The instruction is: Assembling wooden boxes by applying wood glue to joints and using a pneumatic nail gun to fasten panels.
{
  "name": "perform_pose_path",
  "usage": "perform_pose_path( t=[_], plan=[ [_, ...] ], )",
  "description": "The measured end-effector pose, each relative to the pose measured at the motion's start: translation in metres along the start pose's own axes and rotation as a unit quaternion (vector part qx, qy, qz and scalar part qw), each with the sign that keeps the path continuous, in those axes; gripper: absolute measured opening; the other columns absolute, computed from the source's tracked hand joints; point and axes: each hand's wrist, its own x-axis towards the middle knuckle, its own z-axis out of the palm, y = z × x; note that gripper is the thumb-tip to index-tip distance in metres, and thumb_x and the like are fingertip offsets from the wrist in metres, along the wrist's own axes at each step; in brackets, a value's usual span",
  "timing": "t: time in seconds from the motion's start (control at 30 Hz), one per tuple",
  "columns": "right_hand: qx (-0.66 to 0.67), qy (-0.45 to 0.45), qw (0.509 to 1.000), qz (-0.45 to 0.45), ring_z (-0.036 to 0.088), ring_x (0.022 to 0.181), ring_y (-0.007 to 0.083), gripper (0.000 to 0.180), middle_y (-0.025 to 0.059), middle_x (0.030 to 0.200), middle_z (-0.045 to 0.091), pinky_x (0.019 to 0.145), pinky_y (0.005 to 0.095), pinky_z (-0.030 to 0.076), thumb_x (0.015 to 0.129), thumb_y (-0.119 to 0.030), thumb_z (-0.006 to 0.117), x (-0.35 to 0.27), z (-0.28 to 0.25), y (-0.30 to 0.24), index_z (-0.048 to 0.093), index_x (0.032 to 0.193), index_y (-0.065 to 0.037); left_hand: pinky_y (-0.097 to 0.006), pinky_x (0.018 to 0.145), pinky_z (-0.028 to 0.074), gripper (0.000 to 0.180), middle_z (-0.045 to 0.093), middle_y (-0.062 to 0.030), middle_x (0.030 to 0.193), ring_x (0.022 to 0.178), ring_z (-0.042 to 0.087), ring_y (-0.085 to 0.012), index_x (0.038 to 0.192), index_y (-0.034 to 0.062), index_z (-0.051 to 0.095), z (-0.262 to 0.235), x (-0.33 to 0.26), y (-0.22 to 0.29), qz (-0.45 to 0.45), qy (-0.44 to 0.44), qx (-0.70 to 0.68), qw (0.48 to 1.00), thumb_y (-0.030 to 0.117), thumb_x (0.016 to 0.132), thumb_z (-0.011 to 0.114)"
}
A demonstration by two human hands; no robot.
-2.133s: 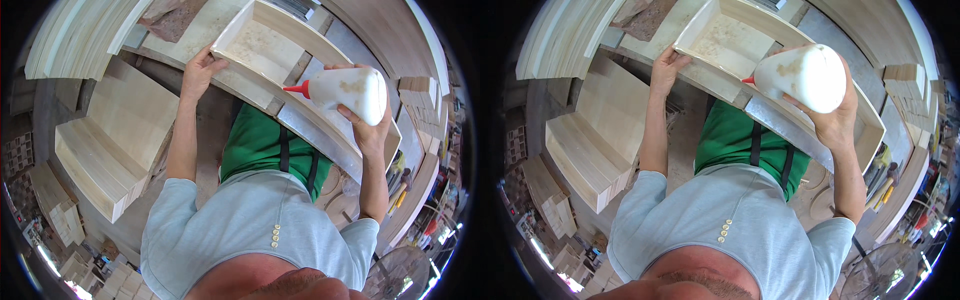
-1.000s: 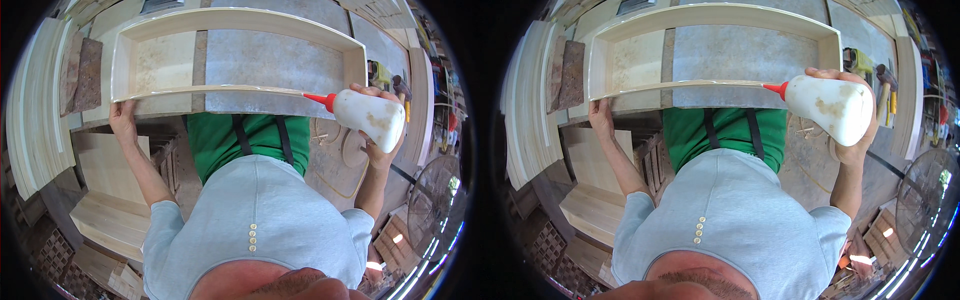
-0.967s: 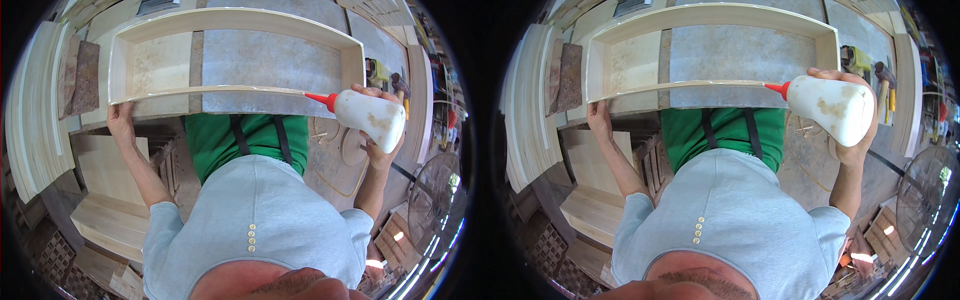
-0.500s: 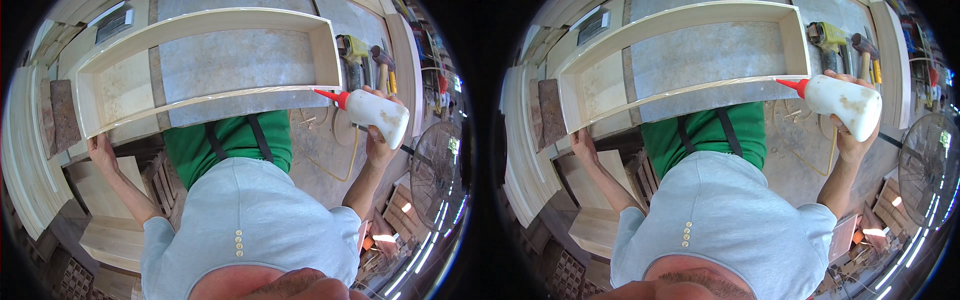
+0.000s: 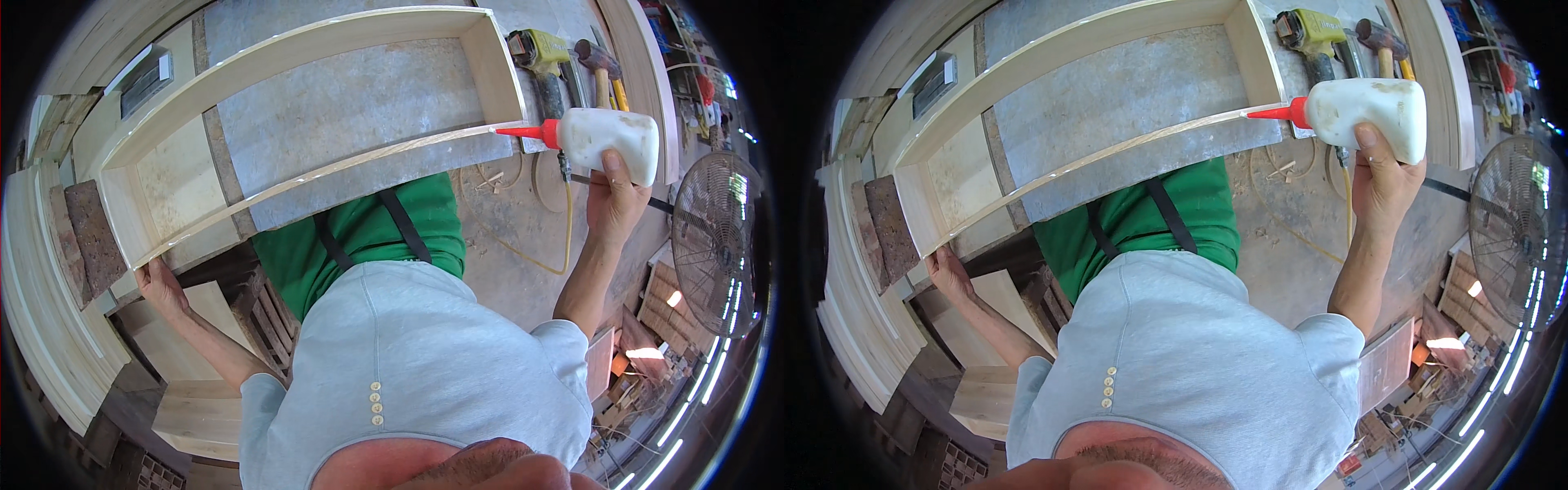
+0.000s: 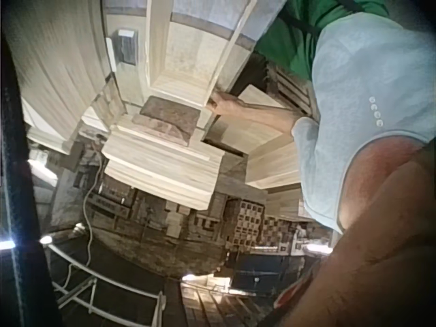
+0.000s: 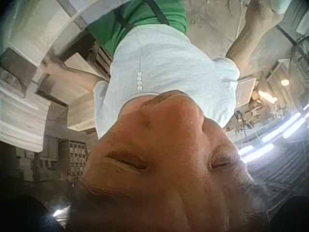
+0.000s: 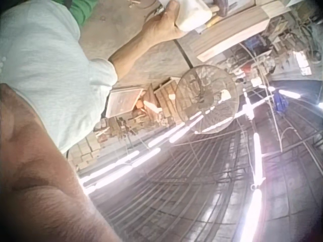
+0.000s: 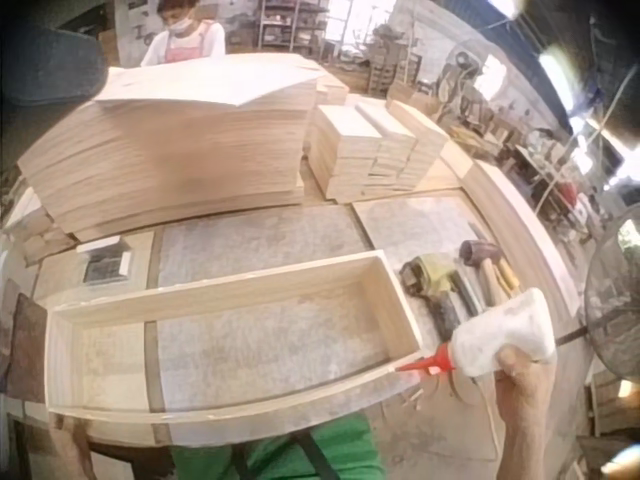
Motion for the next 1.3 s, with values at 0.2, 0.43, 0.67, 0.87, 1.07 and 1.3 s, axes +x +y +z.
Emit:
perform_pose_path(
  t=[0.2, 0.43, 0.67, 0.87, 1.07, 1.3],
  plan=[
    [-0.035, -0.065, 0.996, -0.049, 0.057, 0.107, 0.0287, 0.062, 0.0195, 0.115, 0.057, 0.093, 0.0418, 0.046, 0.071, -0.001, 0.073, -0.008, 0.005, -0.005, 0.043, 0.125, 0.003, -0.039, 0.108, 0.031, 0.045, 0.05, -0.0148, 0.127, 0.119, 0.047, -0.0244, 0.125, -0.0044, 0.046, 0.0, 0.0, 0.0, 0.003, -0.004, 0.0, 1.0, 0.006, 0.085, 0.063],
    [-0.139, -0.158, 0.96, -0.187, 0.051, 0.112, 0.0423, 0.067, 0.0207, 0.119, 0.052, 0.097, 0.0552, 0.038, 0.07, -0.017, 0.078, -0.021, 0.004, -0.002, 0.042, 0.125, -0.003, -0.036, 0.106, 0.033, 0.044, 0.053, -0.0118, 0.124, 0.115, 0.049, -0.0208, 0.122, -0.0041, 0.049, 0.006, -0.002, 0.004, 0.0, 0.003, -0.003, 1.0, 0.006, 0.083, 0.066],
    [0.03, -0.048, 0.995, -0.086, 0.054, 0.108, 0.0404, 0.068, 0.0224, 0.116, 0.054, 0.094, 0.0534, 0.042, 0.069, -0.012, 0.078, -0.036, 0.02, 0.009, 0.04, 0.124, 0.001, -0.037, 0.107, 0.031, 0.047, 0.049, -0.0134, 0.129, 0.119, 0.046, -0.0218, 0.128, -0.0046, 0.042, 0.004, -0.001, 0.004, -0.004, -0.018, 0.006, 1.0, 0.006, 0.086, 0.062],
    [0.07, -0.012, 0.996, -0.048, 0.053, 0.11, 0.0403, 0.071, 0.0224, 0.119, 0.053, 0.096, 0.0519, 0.042, 0.071, -0.016, 0.077, -0.045, 0.032, 0.019, 0.038, 0.127, 0.001, -0.039, 0.108, 0.03, 0.047, 0.049, -0.0129, 0.128, 0.118, 0.047, -0.0228, 0.126, -0.0042, 0.044, 0.005, 0.0, 0.003, -0.005, -0.013, 0.005, 1.0, 0.008, 0.085, 0.063],
    [0.147, 0.0, 0.989, 0.004, 0.049, 0.116, 0.0376, 0.065, 0.022, 0.126, 0.048, 0.099, 0.0514, 0.041, 0.08, -0.018, 0.068, -0.034, 0.036, 0.015, 0.034, 0.132, 0.0, -0.038, 0.103, 0.034, 0.042, 0.054, -0.0107, 0.121, 0.114, 0.05, -0.0211, 0.12, -0.0021, 0.051, 0.014, -0.004, 0.007, -0.002, -0.005, -0.006, 1.0, 0.007, 0.082, 0.067],
    [0.255, -0.136, 0.943, 0.166, 0.057, 0.109, 0.0313, 0.046, 0.0173, 0.119, 0.055, 0.089, 0.0493, 0.05, 0.088, -0.013, 0.057, -0.016, 0.107, 0.029, 0.04, 0.128, 0.0, -0.031, 0.096, 0.04, 0.041, 0.058, -0.009, 0.115, 0.105, 0.055, -0.0167, 0.121, -0.0024, 0.052, 0.024, -0.006, 0.013, -0.014, 0.028, -0.025, 0.999, 0.0, 0.082, 0.064]
  ],
)
